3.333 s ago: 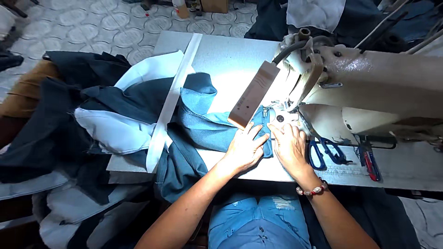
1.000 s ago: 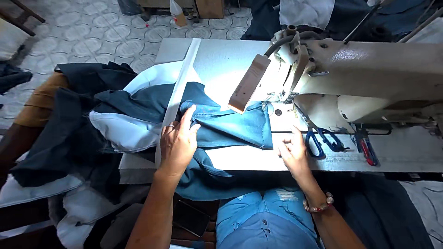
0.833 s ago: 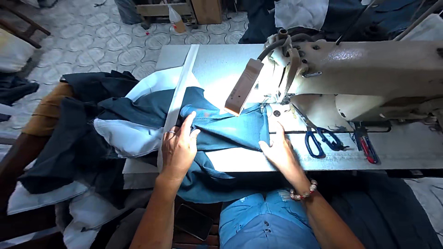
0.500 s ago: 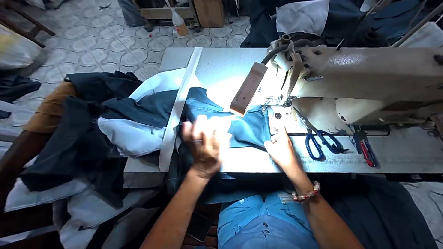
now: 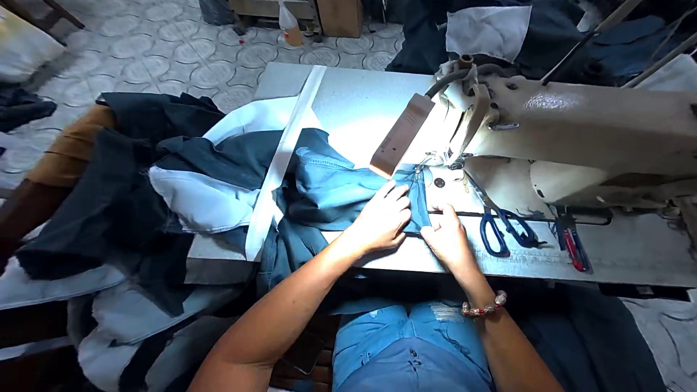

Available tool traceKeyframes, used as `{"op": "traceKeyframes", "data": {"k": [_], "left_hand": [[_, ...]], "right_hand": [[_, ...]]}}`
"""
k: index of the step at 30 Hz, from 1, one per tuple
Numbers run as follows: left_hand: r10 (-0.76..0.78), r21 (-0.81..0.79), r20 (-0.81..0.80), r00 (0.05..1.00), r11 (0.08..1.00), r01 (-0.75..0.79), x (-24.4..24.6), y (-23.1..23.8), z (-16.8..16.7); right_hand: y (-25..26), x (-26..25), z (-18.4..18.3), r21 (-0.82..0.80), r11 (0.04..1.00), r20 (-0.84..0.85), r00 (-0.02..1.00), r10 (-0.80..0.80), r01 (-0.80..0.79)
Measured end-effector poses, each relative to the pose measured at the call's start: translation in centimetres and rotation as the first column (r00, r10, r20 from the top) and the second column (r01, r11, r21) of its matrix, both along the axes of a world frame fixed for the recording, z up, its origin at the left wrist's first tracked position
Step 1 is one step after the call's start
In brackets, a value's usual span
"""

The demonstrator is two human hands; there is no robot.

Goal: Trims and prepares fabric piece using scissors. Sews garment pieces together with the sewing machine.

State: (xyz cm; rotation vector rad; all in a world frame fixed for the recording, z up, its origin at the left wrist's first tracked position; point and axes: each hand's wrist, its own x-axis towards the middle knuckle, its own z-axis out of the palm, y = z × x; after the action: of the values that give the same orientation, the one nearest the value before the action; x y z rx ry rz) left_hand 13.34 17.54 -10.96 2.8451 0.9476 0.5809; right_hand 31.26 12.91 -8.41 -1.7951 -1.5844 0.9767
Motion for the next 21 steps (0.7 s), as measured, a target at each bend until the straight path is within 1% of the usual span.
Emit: {"op": "traceKeyframes", "data": {"k": [2,4,7,10,12,14,17,19,21], "left_hand": [[0.028,-0.129,-0.03,0.999,0.991,-0.031,-0.2,0.0,0.3],[0.055,-0.248,-0.031,0.998,0.967,-0.061,-0.2,0.1,0.3],[0.075,-0.261,0.018,0.997,0.963,-0.067,0.0,0.2,-0.2],[0.103,-0.376,0.078,0.992,0.924,-0.066,0.0,0.6,0.4],[0.133,-0.378,0.072,0.989,0.921,-0.096,0.2,0.8,0.6],[0.208,-0.337,0.044,0.977,0.924,-0.181,1.2,0.6,0.5],[0.301,-0.31,-0.092,0.949,0.897,-0.314,3.0,0.4,0.7],[0.29,-0.281,-0.143,0.946,0.905,-0.32,3.4,0.4,0.5],[0.252,-0.262,-0.149,0.956,0.922,-0.284,2.9,0.2,0.1]], "right_hand": [[-0.2,-0.2,0.1,0.003,1.0,0.062,0.998,0.006,-0.006],[-0.3,-0.2,0.1,0.014,1.0,0.084,0.996,0.0,-0.001],[-0.4,-0.1,0.4,0.008,1.0,0.072,0.997,-0.005,0.005],[-0.7,-0.2,0.0,0.054,0.998,0.062,0.998,-0.018,0.015],[-0.9,-0.3,-0.2,0.076,0.997,0.077,0.997,-0.015,0.009],[-0.9,-0.4,-0.4,0.077,0.997,0.084,0.996,-0.014,0.008],[-1.0,-0.5,-0.4,0.051,0.999,0.092,0.996,-0.011,0.006],[-1.1,-0.7,-0.7,0.099,0.995,0.126,0.992,-0.016,0.003],[-1.3,-1.0,-0.5,0.122,0.992,0.151,0.988,0.005,-0.023]]}}
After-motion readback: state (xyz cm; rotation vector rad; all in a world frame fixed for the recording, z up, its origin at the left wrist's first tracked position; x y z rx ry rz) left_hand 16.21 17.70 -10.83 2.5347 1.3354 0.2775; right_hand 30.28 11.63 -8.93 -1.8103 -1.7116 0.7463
